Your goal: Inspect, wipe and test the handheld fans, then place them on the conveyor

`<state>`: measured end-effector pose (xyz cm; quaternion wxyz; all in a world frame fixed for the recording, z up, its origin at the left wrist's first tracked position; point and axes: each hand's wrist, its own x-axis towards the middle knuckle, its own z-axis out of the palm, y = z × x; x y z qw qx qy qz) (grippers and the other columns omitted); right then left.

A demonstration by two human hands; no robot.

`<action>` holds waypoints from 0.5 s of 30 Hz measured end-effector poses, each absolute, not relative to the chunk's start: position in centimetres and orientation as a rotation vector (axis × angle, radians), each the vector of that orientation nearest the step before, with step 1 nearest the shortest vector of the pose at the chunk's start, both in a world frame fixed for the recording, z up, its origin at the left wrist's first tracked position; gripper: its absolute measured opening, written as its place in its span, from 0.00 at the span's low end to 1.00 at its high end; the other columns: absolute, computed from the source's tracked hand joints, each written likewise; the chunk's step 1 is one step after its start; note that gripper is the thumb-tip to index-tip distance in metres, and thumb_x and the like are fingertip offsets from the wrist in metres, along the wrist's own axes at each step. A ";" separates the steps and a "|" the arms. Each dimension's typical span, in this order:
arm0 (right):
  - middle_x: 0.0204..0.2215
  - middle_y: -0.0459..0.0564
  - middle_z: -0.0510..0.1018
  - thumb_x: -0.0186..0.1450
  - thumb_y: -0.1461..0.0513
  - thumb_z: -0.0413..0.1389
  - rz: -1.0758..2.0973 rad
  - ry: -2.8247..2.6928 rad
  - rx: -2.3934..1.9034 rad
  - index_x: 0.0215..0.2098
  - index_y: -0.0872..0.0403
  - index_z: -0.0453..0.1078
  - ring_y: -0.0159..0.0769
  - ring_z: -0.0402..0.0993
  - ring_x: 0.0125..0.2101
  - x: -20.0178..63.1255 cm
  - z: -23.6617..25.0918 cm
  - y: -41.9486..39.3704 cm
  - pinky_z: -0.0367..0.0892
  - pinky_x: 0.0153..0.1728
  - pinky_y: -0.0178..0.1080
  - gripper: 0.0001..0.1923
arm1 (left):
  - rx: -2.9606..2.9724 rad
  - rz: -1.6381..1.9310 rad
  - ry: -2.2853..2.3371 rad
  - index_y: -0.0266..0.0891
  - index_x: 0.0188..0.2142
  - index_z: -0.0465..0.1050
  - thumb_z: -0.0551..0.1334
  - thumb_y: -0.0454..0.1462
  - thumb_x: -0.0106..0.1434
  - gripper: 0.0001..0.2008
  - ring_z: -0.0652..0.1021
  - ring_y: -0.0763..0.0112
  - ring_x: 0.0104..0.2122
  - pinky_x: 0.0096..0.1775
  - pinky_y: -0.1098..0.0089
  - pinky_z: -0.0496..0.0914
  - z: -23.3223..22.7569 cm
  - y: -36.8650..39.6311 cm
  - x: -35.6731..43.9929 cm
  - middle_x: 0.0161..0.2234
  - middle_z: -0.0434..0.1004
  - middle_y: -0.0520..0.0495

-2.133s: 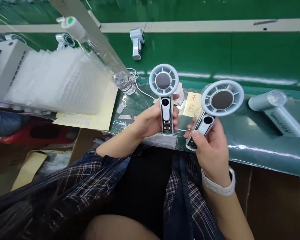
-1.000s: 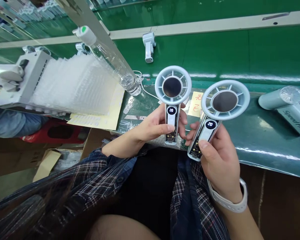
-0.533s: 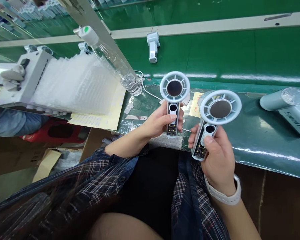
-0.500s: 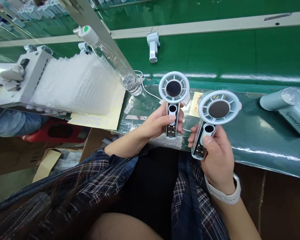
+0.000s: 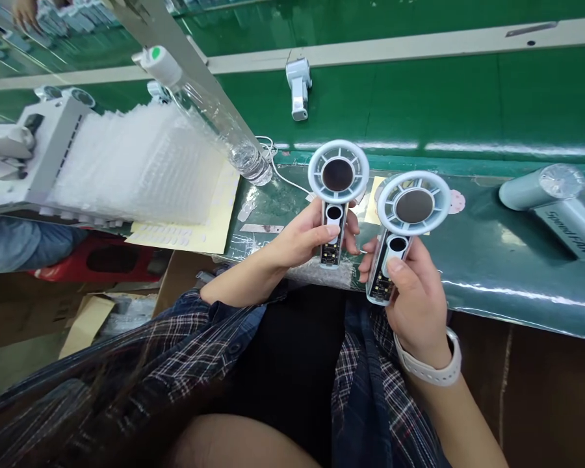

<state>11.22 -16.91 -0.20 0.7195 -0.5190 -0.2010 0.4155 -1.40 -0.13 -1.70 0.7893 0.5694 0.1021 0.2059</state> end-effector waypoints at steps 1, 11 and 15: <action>0.39 0.49 0.86 0.66 0.55 0.69 0.918 -0.449 -1.151 0.42 0.48 0.85 0.36 0.81 0.30 11.2 -0.2 -16.9 0.80 0.28 0.37 0.09 | 1.224 0.451 0.222 0.42 0.52 0.63 0.74 0.56 0.67 0.30 0.84 0.67 0.36 0.44 0.61 0.78 -1.7 -0.1 -1.4 0.45 0.78 0.48; 0.36 0.51 0.85 0.66 0.53 0.69 0.889 -0.435 -1.161 0.41 0.51 0.84 0.37 0.78 0.28 11.3 0.2 -16.4 0.74 0.24 0.38 0.11 | 1.208 0.465 0.273 0.42 0.55 0.66 0.78 0.55 0.63 0.33 0.87 0.57 0.47 0.54 0.53 0.80 -1.8 -0.1 -1.5 0.52 0.84 0.39; 0.37 0.49 0.85 0.68 0.52 0.66 0.917 -0.499 -1.065 0.54 0.47 0.78 0.40 0.78 0.25 10.6 0.3 -15.7 0.73 0.22 0.40 0.19 | 1.120 0.367 0.204 0.42 0.45 0.72 0.76 0.72 0.51 0.42 0.85 0.50 0.54 0.59 0.50 0.79 -2.8 0.0 -0.4 0.44 0.83 0.39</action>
